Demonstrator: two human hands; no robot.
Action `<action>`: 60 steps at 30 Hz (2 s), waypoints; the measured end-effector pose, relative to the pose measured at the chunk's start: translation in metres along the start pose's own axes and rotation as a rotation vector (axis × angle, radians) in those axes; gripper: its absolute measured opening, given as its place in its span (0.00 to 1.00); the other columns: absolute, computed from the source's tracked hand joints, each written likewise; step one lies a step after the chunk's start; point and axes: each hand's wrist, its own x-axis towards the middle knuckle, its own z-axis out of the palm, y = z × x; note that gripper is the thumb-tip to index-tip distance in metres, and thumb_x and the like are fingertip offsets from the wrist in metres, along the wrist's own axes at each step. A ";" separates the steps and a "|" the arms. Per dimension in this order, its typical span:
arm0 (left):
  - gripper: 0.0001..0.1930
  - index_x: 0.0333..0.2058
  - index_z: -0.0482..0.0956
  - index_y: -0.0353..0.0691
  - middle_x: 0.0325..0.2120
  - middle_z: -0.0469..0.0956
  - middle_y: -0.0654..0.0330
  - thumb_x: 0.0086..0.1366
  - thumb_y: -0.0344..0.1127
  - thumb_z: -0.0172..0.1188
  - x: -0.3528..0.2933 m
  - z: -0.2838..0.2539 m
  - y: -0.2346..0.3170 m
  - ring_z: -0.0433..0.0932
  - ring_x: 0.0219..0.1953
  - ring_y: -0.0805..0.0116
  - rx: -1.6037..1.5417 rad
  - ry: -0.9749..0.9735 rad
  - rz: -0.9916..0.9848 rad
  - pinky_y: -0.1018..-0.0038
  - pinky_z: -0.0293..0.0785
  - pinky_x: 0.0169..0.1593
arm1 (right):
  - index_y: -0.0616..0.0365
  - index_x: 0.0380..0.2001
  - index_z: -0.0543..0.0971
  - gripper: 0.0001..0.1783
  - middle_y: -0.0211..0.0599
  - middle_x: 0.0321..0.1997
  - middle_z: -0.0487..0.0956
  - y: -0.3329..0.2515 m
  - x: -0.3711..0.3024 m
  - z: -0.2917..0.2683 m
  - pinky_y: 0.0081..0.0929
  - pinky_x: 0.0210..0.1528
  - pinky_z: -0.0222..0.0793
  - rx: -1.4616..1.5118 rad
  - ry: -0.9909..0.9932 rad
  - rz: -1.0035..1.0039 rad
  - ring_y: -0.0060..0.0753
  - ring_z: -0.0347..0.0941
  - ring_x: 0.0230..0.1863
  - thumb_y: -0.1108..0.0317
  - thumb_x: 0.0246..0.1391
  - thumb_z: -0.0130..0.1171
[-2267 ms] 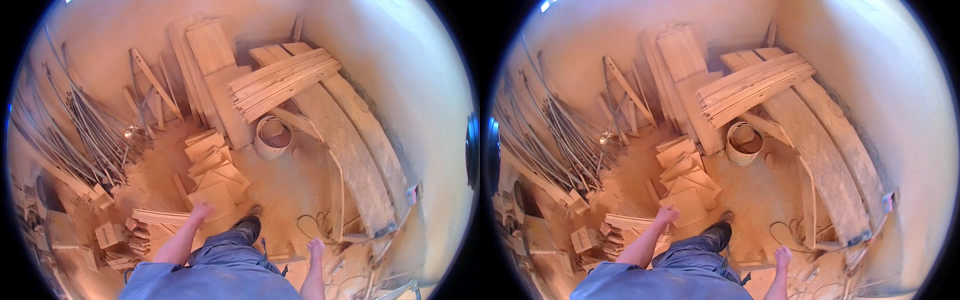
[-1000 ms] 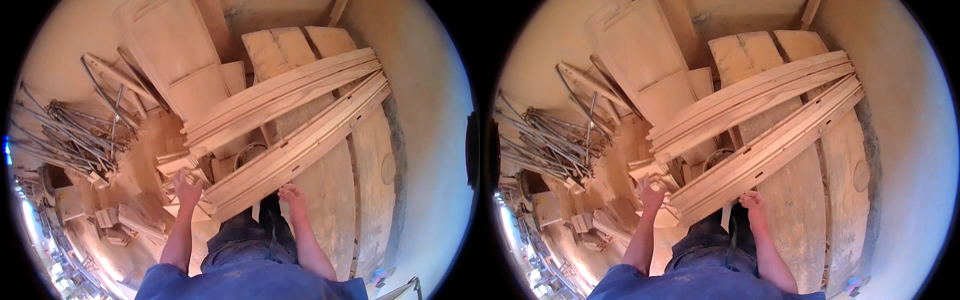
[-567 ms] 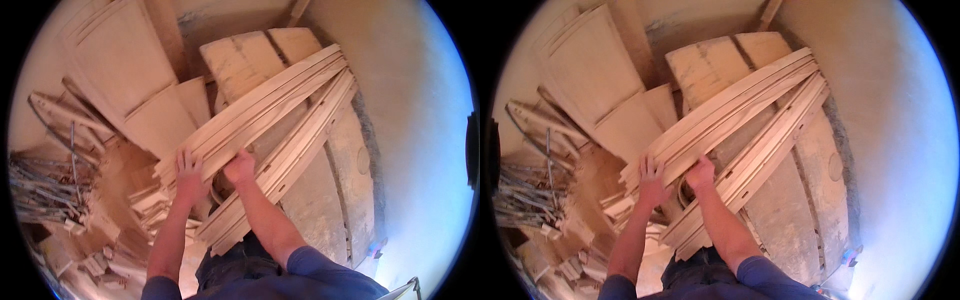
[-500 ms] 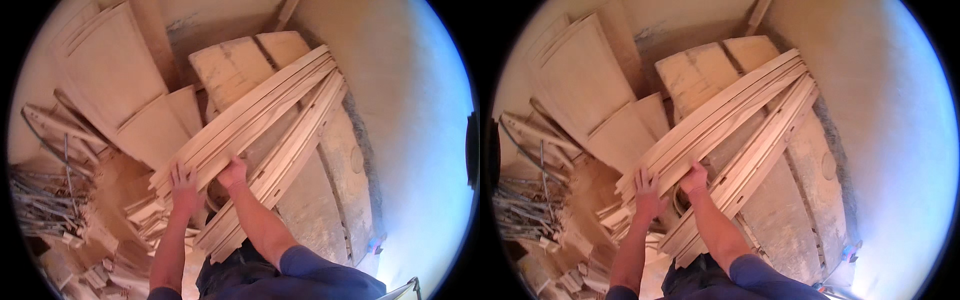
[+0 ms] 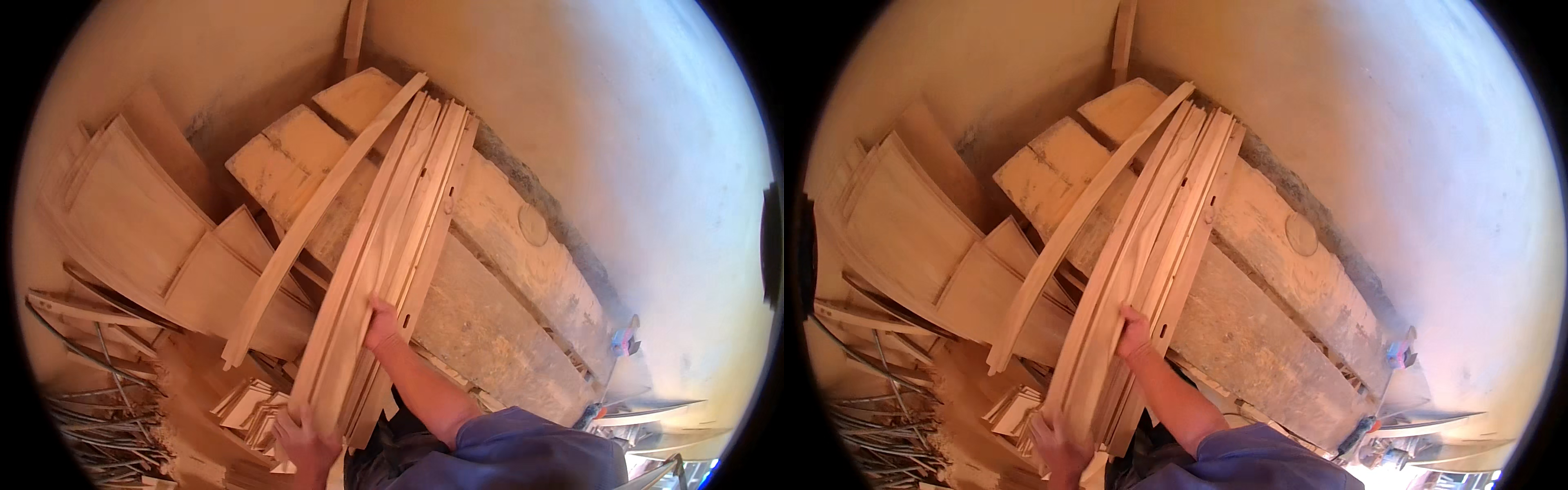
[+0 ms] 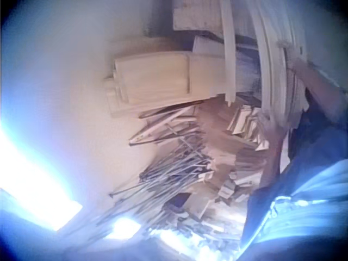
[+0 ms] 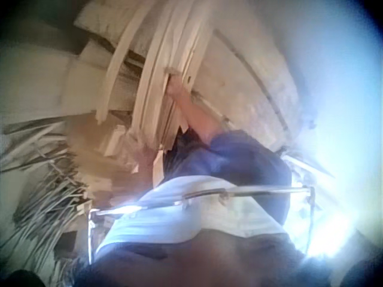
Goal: The person sands a piece of wood using an angle grinder and then stacks multiple sanded wood pieces together.
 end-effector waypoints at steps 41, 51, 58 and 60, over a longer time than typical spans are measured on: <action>0.31 0.51 0.80 0.35 0.42 0.83 0.43 0.45 0.36 0.74 0.290 0.072 -0.090 0.82 0.46 0.45 -0.041 -0.183 -0.293 0.56 0.76 0.53 | 0.65 0.58 0.74 0.25 0.37 0.47 0.80 -0.086 -0.090 -0.070 0.27 0.49 0.72 -0.899 0.367 -0.137 0.30 0.76 0.47 0.64 0.61 0.60; 0.26 0.43 0.83 0.35 0.40 0.84 0.45 0.47 0.45 0.74 0.153 0.054 0.029 0.83 0.45 0.49 -0.432 -0.215 -0.363 0.60 0.78 0.50 | 0.61 0.56 0.77 0.27 0.37 0.44 0.83 -0.079 -0.081 -0.109 0.31 0.50 0.74 -0.855 0.391 -0.064 0.32 0.79 0.43 0.51 0.65 0.57; 0.38 0.60 0.74 0.29 0.63 0.70 0.41 0.58 0.52 0.69 0.117 0.087 0.002 0.69 0.64 0.47 -0.423 -0.460 -0.003 0.61 0.63 0.67 | 0.65 0.59 0.74 0.31 0.51 0.55 0.79 -0.064 -0.107 -0.125 0.45 0.59 0.70 -0.582 0.456 0.095 0.49 0.76 0.55 0.47 0.69 0.49; 0.43 0.65 0.68 0.29 0.64 0.69 0.43 0.61 0.55 0.67 0.127 0.120 -0.018 0.67 0.65 0.50 -0.899 -0.612 -0.303 0.61 0.60 0.69 | 0.66 0.61 0.71 0.32 0.53 0.59 0.77 -0.058 -0.101 -0.139 0.47 0.62 0.68 -0.488 0.435 0.152 0.52 0.74 0.58 0.47 0.70 0.46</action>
